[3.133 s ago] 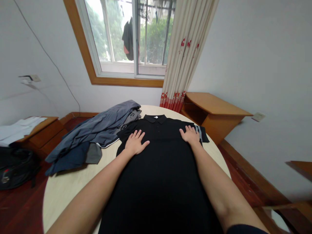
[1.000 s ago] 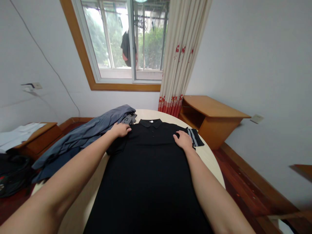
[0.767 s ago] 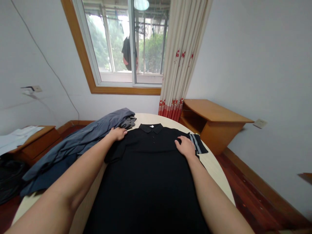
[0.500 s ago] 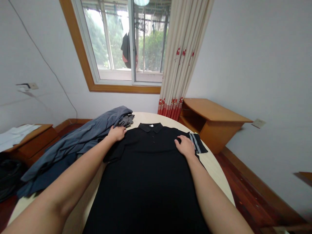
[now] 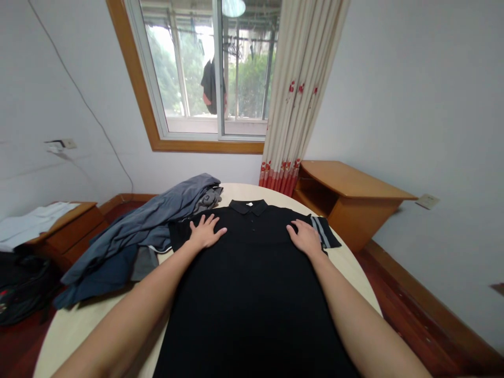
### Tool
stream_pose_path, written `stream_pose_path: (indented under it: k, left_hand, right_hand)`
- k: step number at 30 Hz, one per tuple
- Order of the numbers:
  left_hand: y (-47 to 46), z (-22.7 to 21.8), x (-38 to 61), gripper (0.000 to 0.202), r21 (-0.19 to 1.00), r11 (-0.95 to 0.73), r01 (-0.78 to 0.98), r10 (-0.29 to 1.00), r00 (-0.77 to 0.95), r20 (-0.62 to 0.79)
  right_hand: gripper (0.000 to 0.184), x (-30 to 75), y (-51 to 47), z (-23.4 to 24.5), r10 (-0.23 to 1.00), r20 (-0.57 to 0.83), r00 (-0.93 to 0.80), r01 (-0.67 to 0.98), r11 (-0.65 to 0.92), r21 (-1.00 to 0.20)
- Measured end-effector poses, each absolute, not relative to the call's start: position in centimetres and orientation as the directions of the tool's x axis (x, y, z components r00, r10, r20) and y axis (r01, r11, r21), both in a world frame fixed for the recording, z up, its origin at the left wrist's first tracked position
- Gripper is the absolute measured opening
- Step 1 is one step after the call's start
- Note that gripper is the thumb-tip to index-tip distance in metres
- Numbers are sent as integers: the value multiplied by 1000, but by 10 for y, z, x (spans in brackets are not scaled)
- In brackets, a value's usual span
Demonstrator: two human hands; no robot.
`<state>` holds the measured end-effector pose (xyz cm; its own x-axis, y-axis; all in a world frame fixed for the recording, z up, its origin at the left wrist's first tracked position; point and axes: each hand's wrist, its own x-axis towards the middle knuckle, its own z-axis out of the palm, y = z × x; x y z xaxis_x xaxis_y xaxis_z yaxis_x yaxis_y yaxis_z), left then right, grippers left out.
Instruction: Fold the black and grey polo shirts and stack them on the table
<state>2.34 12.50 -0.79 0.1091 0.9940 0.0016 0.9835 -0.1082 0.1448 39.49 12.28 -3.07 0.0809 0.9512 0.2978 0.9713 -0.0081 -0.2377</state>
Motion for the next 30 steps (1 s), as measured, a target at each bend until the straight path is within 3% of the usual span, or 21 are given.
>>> stream_pose_path:
  k: [6, 13, 18, 20, 22, 25, 27, 30]
  left_hand:
    - [124, -12, 14, 83, 135, -152, 979, 988, 153, 8]
    - [106, -13, 18, 85, 119, -158, 980, 987, 159, 2]
    - [118, 18, 33, 95, 54, -92, 994, 970, 102, -220]
    - [128, 27, 48, 89, -9, -124, 992, 973, 119, -196]
    - [136, 26, 66, 77, 13, -193, 981, 978, 193, -74]
    - [142, 8, 87, 73, 122, -217, 969, 975, 222, -29]
    - [146, -5, 90, 77, 146, -199, 969, 977, 207, -42]
    - [156, -14, 83, 83, 145, -215, 966, 975, 220, -24]
  right_hand:
    - [54, 396, 117, -28, 970, 215, 116, 974, -69, -216]
    - [69, 395, 104, -20, 949, 64, 308, 942, -295, -159]
    - [69, 380, 101, -9, 908, 63, 415, 903, -403, -149]
    - [61, 365, 106, -4, 926, 159, 343, 939, -335, -74]
    - [55, 348, 114, 1, 968, 208, 144, 989, -146, -5]
    - [61, 327, 133, 1, 995, 72, -73, 996, 77, -56]
    - [69, 322, 147, -4, 997, -22, -73, 991, 70, -118]
    - [76, 330, 165, -11, 999, -47, -12, 990, 5, -140]
